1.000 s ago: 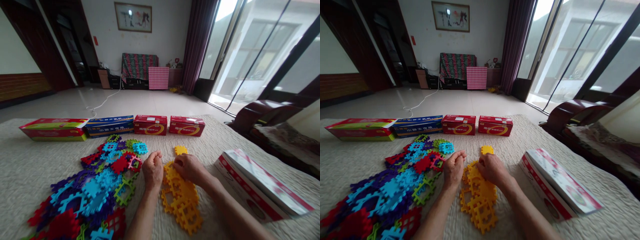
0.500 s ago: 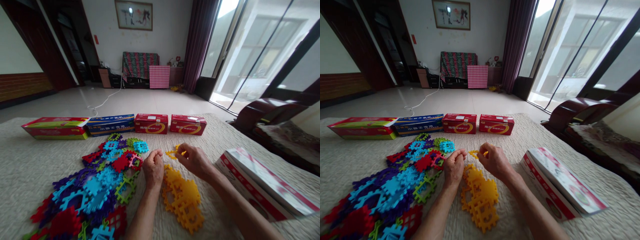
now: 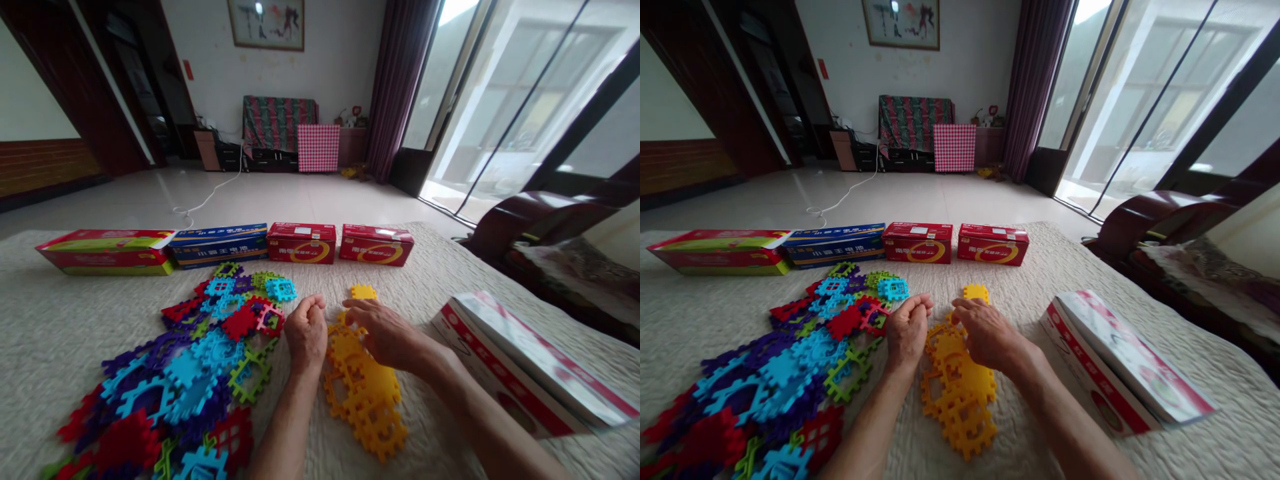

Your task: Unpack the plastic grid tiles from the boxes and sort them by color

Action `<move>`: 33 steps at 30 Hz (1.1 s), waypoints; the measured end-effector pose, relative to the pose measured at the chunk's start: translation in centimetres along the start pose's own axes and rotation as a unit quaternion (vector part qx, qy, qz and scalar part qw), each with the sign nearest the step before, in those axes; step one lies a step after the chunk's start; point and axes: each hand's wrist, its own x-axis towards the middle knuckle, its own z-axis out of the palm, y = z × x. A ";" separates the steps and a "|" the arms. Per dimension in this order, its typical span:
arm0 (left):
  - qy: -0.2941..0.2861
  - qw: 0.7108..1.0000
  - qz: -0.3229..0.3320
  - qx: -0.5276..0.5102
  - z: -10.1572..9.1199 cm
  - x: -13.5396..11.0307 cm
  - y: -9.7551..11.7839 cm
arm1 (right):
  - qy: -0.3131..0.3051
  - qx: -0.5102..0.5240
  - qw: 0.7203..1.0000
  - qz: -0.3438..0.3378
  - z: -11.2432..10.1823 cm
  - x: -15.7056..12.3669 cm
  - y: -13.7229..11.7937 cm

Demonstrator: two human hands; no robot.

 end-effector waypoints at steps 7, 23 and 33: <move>0.001 1.000 -0.007 0.002 0.1 0.0 -0.1 | 0.007 0.017 1.000 -0.009 0.3 0.0 0.2; -0.007 0.999 -0.035 -0.028 0.3 0.0 -0.4 | 0.217 0.059 0.974 0.027 2.6 0.9 6.7; 0.012 0.998 -0.044 -0.052 0.1 -0.1 0.2 | 0.238 0.081 0.968 0.023 1.4 0.7 4.8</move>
